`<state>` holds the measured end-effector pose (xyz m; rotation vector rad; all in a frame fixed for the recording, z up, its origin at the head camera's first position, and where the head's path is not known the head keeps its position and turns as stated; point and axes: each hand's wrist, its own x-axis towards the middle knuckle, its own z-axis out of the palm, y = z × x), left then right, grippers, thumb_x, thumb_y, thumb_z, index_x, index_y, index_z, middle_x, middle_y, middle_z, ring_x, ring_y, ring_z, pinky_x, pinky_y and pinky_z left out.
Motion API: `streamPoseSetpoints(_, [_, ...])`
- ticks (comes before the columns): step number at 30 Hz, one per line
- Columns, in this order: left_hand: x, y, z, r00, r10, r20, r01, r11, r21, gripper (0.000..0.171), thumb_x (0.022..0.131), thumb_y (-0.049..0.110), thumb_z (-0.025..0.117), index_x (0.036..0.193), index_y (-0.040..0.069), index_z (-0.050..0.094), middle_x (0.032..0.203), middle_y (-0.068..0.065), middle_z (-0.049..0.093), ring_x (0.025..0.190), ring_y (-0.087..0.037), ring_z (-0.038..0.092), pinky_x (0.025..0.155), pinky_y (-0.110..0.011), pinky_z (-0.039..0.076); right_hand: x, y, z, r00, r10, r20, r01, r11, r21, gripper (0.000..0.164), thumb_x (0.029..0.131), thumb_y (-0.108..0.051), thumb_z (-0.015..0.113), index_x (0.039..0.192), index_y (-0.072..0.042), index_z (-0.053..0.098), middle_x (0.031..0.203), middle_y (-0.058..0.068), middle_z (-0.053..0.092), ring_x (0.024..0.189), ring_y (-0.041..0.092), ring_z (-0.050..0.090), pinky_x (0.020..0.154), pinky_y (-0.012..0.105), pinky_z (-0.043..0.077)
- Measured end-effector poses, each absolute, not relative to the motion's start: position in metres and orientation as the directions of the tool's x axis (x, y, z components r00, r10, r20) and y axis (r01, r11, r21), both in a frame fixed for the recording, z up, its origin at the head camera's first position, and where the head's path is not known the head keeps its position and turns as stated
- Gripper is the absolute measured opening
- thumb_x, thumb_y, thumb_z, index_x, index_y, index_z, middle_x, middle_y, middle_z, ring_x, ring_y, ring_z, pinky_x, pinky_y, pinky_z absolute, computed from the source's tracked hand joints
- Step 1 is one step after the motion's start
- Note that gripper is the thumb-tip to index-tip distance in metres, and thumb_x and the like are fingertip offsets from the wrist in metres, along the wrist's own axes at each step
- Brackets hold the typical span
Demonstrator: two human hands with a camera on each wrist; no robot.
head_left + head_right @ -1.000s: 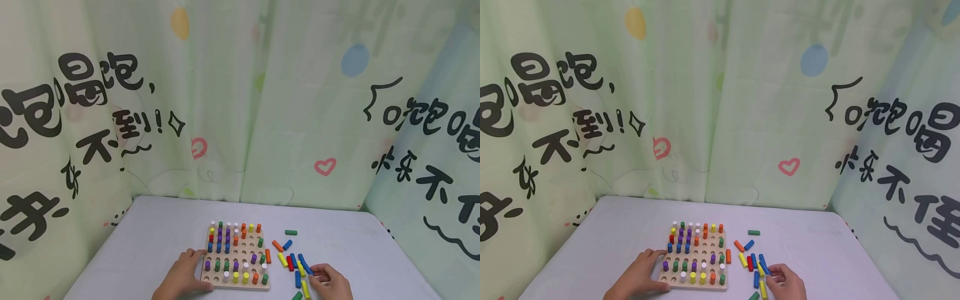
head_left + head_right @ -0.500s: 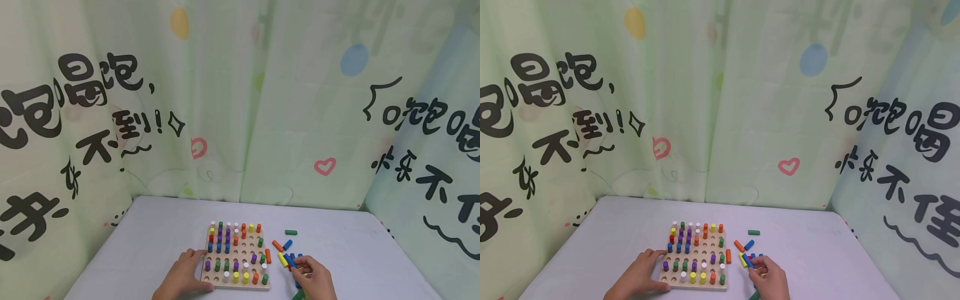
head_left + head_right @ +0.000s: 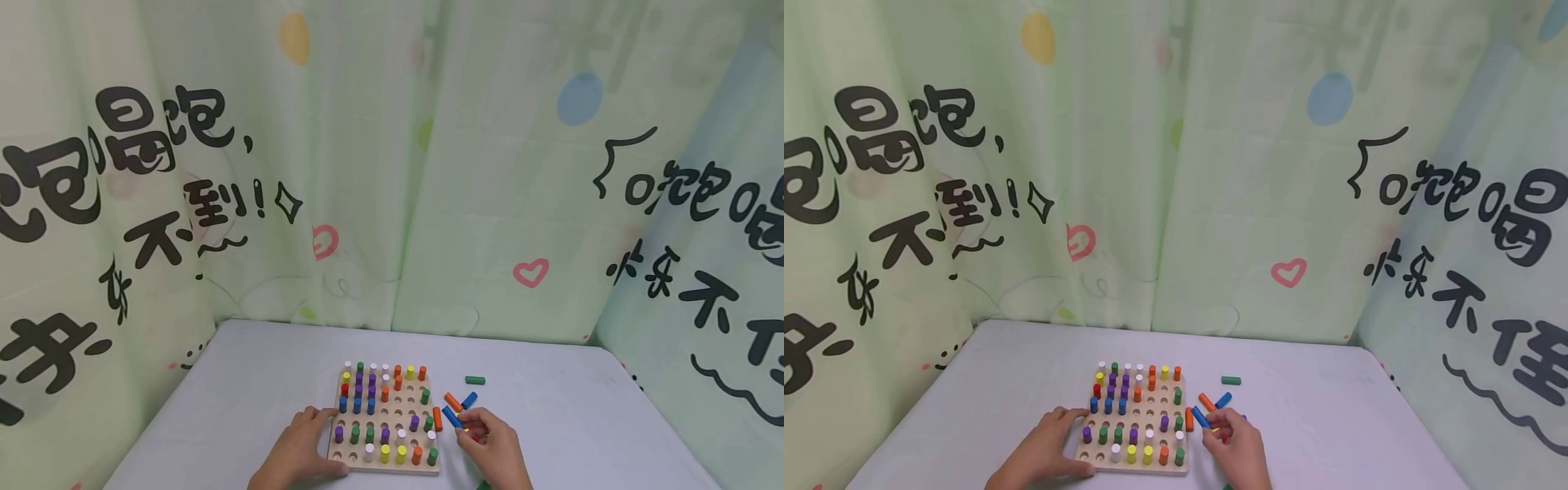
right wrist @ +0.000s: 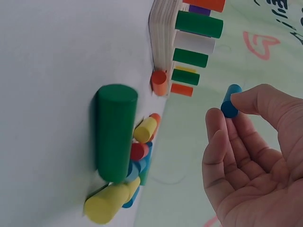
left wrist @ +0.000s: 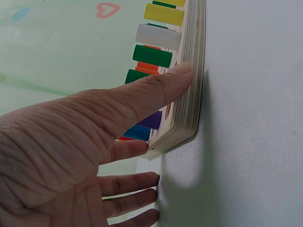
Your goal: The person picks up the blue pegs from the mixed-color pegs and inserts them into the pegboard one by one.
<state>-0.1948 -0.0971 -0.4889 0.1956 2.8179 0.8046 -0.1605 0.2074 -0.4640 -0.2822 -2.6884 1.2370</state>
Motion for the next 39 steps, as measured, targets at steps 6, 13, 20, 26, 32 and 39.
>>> streamPoseSetpoints(6, [-0.195, -0.098, -0.489, -0.971, 0.181, -0.155, 0.072, 0.842, 0.535, 0.093, 0.051, 0.053, 0.089, 0.128, 0.012, 0.058, 0.111, -0.013, 0.054, 0.094, -0.028, 0.048, 0.091, -0.06, 0.046, -0.164, 0.196, -0.461, -0.978, 0.184, 0.095, 0.049, 0.65, -0.758, 0.019, 0.079, -0.006, 0.073, 0.096, -0.008, 0.067, 0.087, -0.001, 0.066, 0.074, 0.011, 0.056, 0.062, 0.02, 0.048])
streamPoseSetpoints(13, [-0.195, -0.098, -0.49, -0.97, 0.185, -0.156, 0.075, 0.842, 0.534, 0.093, 0.051, 0.054, 0.089, 0.127, 0.012, 0.058, 0.111, -0.014, 0.054, 0.094, -0.028, 0.049, 0.09, -0.061, 0.046, -0.168, 0.184, -0.462, -0.984, 0.133, 0.12, -0.002, 0.663, -0.748, 0.018, 0.08, -0.007, 0.073, 0.098, -0.009, 0.067, 0.087, -0.003, 0.067, 0.075, 0.009, 0.058, 0.062, 0.02, 0.048])
streamPoseSetpoints(20, [-0.195, -0.1, -0.489, -0.967, 0.202, -0.158, 0.083, 0.83, 0.552, 0.093, 0.052, 0.054, 0.089, 0.128, 0.011, 0.057, 0.112, -0.014, 0.054, 0.097, -0.029, 0.05, 0.091, -0.06, 0.045, -0.171, 0.174, -0.464, -0.984, 0.134, 0.114, 0.004, 0.666, -0.746, 0.015, 0.081, -0.009, 0.07, 0.096, -0.012, 0.069, 0.086, -0.004, 0.066, 0.076, 0.009, 0.058, 0.064, 0.021, 0.048])
streamPoseSetpoints(26, [-0.194, -0.099, -0.487, -0.967, 0.202, -0.157, 0.084, 0.831, 0.55, 0.093, 0.052, 0.053, 0.089, 0.128, 0.011, 0.057, 0.112, -0.014, 0.054, 0.097, -0.029, 0.05, 0.091, -0.06, 0.045, -0.173, 0.166, -0.466, -0.985, 0.127, 0.116, -0.002, 0.666, -0.746, 0.014, 0.083, -0.01, 0.07, 0.097, -0.012, 0.07, 0.086, -0.004, 0.066, 0.075, 0.01, 0.057, 0.065, 0.02, 0.05])
streamPoseSetpoints(32, [-0.194, -0.098, -0.487, -0.969, 0.194, -0.156, 0.081, 0.839, 0.538, 0.092, 0.052, 0.053, 0.089, 0.128, 0.011, 0.058, 0.112, -0.015, 0.054, 0.095, -0.029, 0.05, 0.091, -0.061, 0.045, -0.176, 0.158, -0.464, -0.988, 0.112, 0.107, -0.008, 0.653, -0.757, 0.017, 0.082, -0.01, 0.072, 0.099, -0.011, 0.068, 0.087, -0.004, 0.065, 0.075, 0.011, 0.055, 0.065, 0.02, 0.051])
streamPoseSetpoints(39, [-0.195, -0.098, -0.488, -0.968, 0.188, -0.164, 0.072, 0.839, 0.54, 0.092, 0.052, 0.052, 0.089, 0.128, 0.011, 0.057, 0.113, -0.015, 0.054, 0.096, -0.029, 0.049, 0.091, -0.061, 0.045, -0.18, 0.152, -0.464, -0.994, 0.059, 0.091, -0.038, 0.598, -0.801, 0.014, 0.083, -0.009, 0.071, 0.096, -0.01, 0.066, 0.088, 0.0, 0.065, 0.07, 0.015, 0.054, 0.058, 0.019, 0.05])
